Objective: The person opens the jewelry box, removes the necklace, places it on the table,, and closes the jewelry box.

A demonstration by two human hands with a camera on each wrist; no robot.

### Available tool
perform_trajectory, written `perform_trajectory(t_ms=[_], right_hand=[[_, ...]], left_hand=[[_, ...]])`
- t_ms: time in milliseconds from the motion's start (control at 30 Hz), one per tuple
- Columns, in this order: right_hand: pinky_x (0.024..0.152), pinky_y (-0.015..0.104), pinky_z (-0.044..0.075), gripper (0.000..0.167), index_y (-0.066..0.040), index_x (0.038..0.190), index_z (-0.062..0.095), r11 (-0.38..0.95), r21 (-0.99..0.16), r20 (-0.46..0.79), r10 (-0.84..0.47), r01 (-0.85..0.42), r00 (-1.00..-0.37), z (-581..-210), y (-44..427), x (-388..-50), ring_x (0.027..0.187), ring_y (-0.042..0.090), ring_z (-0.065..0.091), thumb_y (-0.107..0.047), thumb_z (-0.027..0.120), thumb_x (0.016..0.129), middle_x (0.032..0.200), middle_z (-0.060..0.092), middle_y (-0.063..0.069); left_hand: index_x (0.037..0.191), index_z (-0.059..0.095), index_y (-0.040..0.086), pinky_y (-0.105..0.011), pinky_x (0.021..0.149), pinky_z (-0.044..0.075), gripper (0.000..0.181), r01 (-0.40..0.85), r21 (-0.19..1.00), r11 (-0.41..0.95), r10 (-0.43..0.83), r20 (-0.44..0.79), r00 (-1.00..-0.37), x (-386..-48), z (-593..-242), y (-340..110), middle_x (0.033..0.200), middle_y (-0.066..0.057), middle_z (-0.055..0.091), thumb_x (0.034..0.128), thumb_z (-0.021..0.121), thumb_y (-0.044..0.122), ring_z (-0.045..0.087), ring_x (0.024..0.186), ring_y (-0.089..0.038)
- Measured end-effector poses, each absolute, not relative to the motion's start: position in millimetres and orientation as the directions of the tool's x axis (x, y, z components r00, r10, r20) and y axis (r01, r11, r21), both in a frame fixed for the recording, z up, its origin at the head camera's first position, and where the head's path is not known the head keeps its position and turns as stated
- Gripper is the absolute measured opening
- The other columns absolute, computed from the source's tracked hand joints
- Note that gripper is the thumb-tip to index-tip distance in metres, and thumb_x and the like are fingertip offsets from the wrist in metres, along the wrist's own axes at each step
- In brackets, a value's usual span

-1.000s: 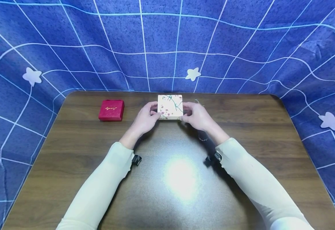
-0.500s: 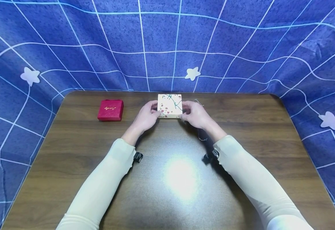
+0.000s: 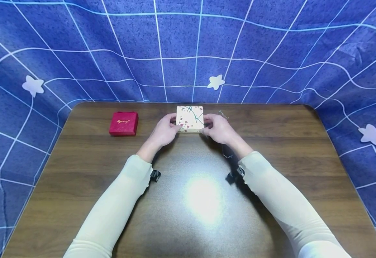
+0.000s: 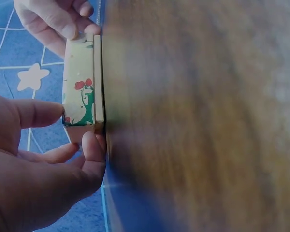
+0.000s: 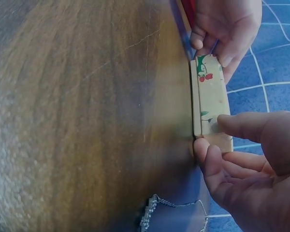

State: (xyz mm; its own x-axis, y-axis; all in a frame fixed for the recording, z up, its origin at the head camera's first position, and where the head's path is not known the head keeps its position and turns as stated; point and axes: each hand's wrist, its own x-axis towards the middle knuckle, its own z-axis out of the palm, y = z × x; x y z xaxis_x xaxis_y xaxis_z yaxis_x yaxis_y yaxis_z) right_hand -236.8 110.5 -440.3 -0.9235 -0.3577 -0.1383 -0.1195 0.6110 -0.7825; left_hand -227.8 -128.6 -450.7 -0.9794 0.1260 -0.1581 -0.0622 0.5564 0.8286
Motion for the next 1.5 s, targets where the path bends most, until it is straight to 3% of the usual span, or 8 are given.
perform_trajectory(t_ms=[500,867,1233,1500], right_hand=[[0.106,0.045,0.051,0.068,0.004,0.154,0.045,0.617,-0.777,-0.121,-0.339,-0.124,-0.933,-441.3,114.4,-227.3,0.116,0.032,0.067,-0.011,0.078,0.096,0.143,0.061,0.021],[0.109,0.046,0.048,0.068,0.001,0.154,0.047,0.636,-0.742,-0.031,-0.347,-0.211,-0.937,-436.7,122.4,-207.5,0.108,0.027,0.07,-0.011,0.078,0.095,0.146,0.06,0.02],[0.106,0.049,0.05,0.069,-0.002,0.155,0.048,0.668,-0.675,0.043,-0.387,-0.312,-0.921,-416.9,128.9,-183.8,0.121,0.033,0.063,-0.015,0.079,0.095,0.151,0.056,0.016],[0.102,0.05,0.053,0.066,0.001,0.151,0.052,0.63,-0.666,0.13,-0.428,-0.399,-0.894,-411.9,136.4,-169.5,0.117,0.036,0.066,-0.014,0.08,0.094,0.145,0.059,0.019]], left_hand=[[0.161,0.039,0.005,-0.047,0.11,0.046,0.068,-0.109,0.833,0.543,0.034,-0.151,-0.988,-222.3,-450.3,-129.4,0.151,-0.013,0.056,0.1023,0.067,0.025,0.062,0.125,-0.029],[0.158,0.042,0.004,-0.048,0.104,0.05,0.066,-0.043,0.827,0.56,0.035,-0.075,-0.997,-209.1,-440.1,-125.1,0.148,-0.015,0.056,0.1016,0.07,0.024,0.064,0.118,-0.029],[0.157,0.043,0.006,-0.049,0.1,0.05,0.076,0.063,0.778,0.625,0.067,0.027,-0.997,-194.6,-431.5,-129.5,0.147,-0.012,0.055,0.0924,0.079,0.027,0.06,0.121,-0.029],[0.157,0.045,0.009,-0.049,0.104,0.05,0.082,0.123,0.739,0.662,0.114,0.063,-0.991,-182.9,-423.5,-135.3,0.15,-0.011,0.051,0.0883,0.084,0.029,0.058,0.127,-0.029]])
